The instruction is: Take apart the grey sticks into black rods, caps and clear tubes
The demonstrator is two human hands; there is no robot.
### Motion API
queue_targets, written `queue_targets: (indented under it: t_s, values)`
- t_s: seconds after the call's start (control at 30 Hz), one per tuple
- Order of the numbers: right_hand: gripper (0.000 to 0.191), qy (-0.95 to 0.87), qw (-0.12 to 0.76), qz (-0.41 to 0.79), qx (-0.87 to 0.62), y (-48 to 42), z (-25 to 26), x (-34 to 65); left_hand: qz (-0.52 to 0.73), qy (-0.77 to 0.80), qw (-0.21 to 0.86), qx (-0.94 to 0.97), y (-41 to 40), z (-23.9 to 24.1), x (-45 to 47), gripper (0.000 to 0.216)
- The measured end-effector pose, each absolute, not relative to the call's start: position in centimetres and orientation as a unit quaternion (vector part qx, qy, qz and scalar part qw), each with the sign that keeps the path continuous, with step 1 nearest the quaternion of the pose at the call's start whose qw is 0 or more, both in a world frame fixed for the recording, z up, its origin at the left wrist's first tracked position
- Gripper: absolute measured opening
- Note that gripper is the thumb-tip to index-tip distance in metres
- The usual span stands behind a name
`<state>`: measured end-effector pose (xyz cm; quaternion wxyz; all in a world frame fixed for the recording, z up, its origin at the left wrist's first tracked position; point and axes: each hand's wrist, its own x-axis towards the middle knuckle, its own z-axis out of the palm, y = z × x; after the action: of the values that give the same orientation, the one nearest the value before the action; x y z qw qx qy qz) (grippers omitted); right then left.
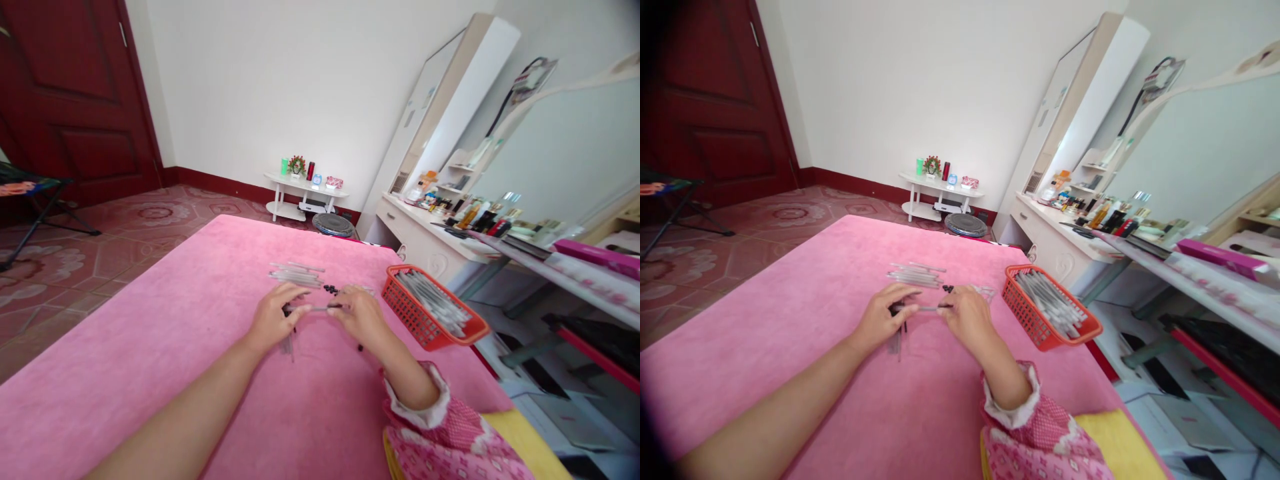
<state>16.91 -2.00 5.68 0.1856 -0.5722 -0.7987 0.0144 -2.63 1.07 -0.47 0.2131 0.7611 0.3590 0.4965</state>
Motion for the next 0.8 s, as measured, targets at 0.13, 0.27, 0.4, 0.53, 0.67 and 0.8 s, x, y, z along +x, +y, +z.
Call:
queue_targets:
  t_s: [0.13,0.27,0.4,0.53,0.67,0.8]
  values:
    - [0.02,-0.744,0.213,-0.044,-0.632,-2.4,8.1,21.3,0.565,0.385,0.224,0.695,1.3,-0.1,-3.1,0.029]
    - [0.03,-0.631,0.198,-0.127,-0.739,-2.8,11.1,27.8,0.591,0.381,0.227,0.674,1.5,-0.1,-3.1,0.028]
    - [0.031,-0.53,0.072,-0.145,-0.832,-3.2,13.0,32.8,0.59,0.375,0.237,0.675,1.5,-0.3,-2.9,0.028]
    - [0.03,-0.516,-0.003,-0.119,-0.848,-3.1,12.7,34.7,0.591,0.388,0.242,0.665,1.5,-0.4,-2.9,0.031]
    - [0.033,-0.531,-0.004,-0.102,-0.841,-2.6,11.6,34.4,0.599,0.394,0.251,0.651,1.7,-0.3,-3.2,0.033]
    - [0.038,-0.531,0.017,-0.12,-0.838,-2.1,11.1,32.9,0.609,0.42,0.293,0.606,2.1,-0.9,-3.4,0.037]
